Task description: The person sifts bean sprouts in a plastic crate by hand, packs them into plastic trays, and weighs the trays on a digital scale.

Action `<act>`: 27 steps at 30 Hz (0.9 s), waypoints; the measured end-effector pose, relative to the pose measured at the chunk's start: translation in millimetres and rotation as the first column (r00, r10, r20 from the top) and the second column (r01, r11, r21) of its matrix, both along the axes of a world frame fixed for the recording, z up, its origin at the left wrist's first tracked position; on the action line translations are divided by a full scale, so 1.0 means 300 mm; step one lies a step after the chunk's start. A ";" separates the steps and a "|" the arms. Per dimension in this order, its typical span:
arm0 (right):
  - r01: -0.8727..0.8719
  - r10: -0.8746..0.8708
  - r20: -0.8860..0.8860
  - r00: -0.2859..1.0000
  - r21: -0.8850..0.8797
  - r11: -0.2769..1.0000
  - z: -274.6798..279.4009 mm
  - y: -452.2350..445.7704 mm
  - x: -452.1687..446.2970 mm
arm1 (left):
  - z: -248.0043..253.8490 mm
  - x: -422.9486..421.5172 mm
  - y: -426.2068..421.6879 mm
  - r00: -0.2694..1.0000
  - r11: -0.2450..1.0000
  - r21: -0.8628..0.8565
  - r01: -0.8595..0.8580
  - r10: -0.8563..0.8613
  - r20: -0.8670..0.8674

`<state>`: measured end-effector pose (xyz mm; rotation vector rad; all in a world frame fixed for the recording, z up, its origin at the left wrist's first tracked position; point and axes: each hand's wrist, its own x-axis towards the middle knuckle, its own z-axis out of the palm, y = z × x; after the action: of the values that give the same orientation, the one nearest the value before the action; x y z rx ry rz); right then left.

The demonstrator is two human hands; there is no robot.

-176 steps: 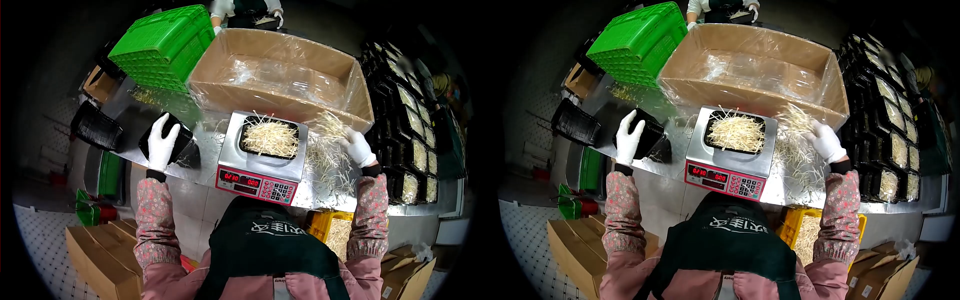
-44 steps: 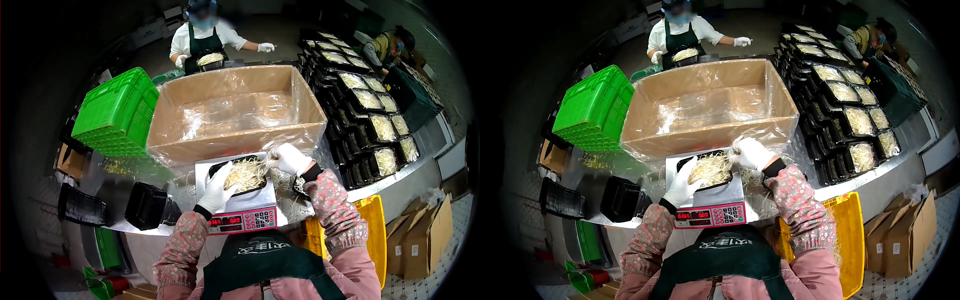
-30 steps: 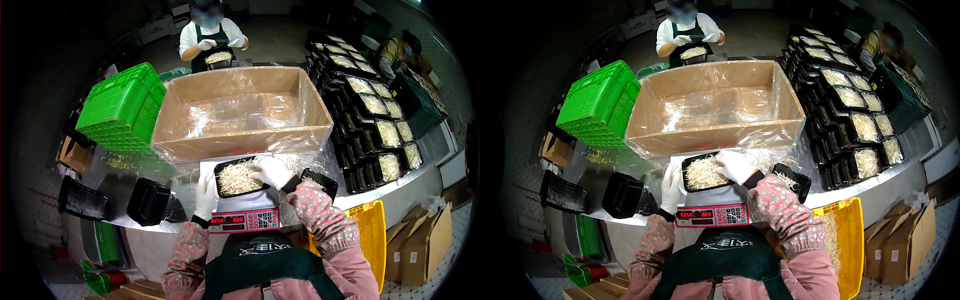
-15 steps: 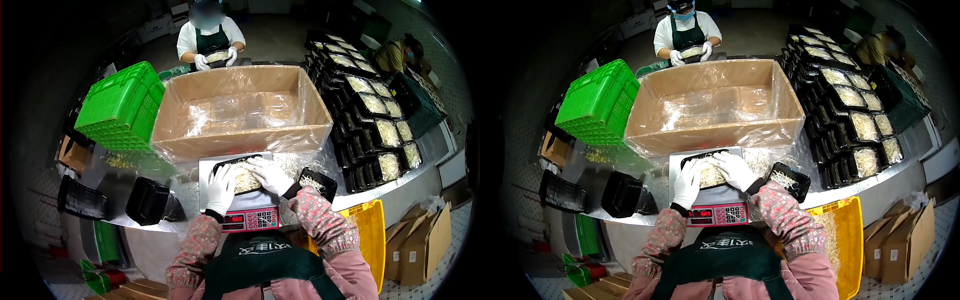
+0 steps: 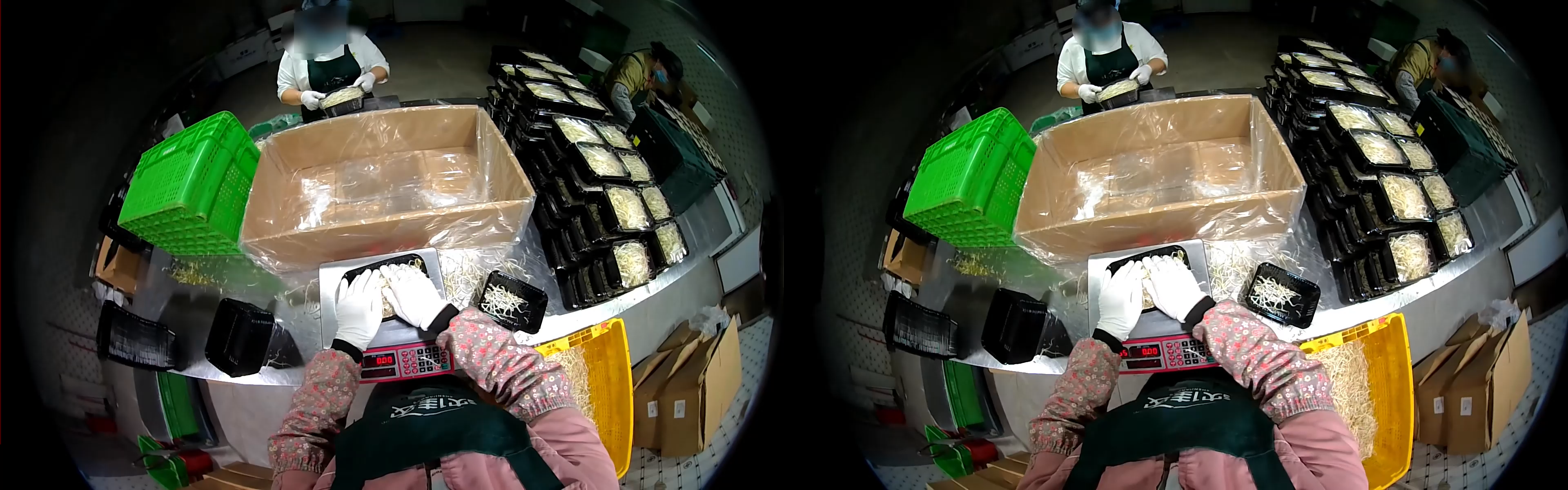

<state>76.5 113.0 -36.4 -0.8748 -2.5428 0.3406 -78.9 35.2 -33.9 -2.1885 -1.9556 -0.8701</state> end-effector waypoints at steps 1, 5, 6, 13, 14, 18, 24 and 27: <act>0.018 -0.017 0.031 0.999 -0.032 0.999 0.008 -0.003 -0.007 | -0.010 0.001 0.005 1.000 1.000 0.028 -0.005 0.005 -0.015; -0.032 0.078 0.161 0.984 -0.272 0.962 0.076 0.048 0.011 | 0.018 -0.022 -0.005 0.995 0.993 0.060 0.098 -0.099 0.016; -0.104 0.114 0.013 0.993 -0.307 0.946 0.074 0.060 0.042 | 0.043 -0.024 -0.007 0.994 0.995 0.051 0.089 -0.092 0.053; -0.076 -0.175 -0.429 0.886 -0.507 0.859 0.149 0.147 0.264 | 0.137 0.005 0.002 0.957 0.969 -0.015 0.247 -0.241 0.160; -0.117 -0.153 -0.467 0.871 -0.498 0.859 0.107 0.118 0.234 | 0.120 0.012 0.022 0.961 0.965 -0.056 0.255 -0.247 0.123; -0.200 -0.127 -0.536 0.834 -0.508 0.838 0.011 0.094 0.153 | 0.078 0.023 0.107 0.973 0.940 -0.276 0.199 -0.222 -0.058; -0.221 -0.394 -0.588 0.707 -0.712 0.667 0.088 0.160 0.293 | 0.127 0.045 0.092 0.975 0.933 -0.307 0.189 -0.215 -0.053; -0.340 -0.535 -0.589 0.605 -0.800 0.495 0.203 0.127 0.313 | 0.152 0.017 0.080 0.956 0.933 -0.245 0.262 -0.217 0.197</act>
<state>170.5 151.0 24.4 -0.8741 -1.2741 1.6905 -73.7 59.3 11.7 -2.6358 -2.0122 -0.8899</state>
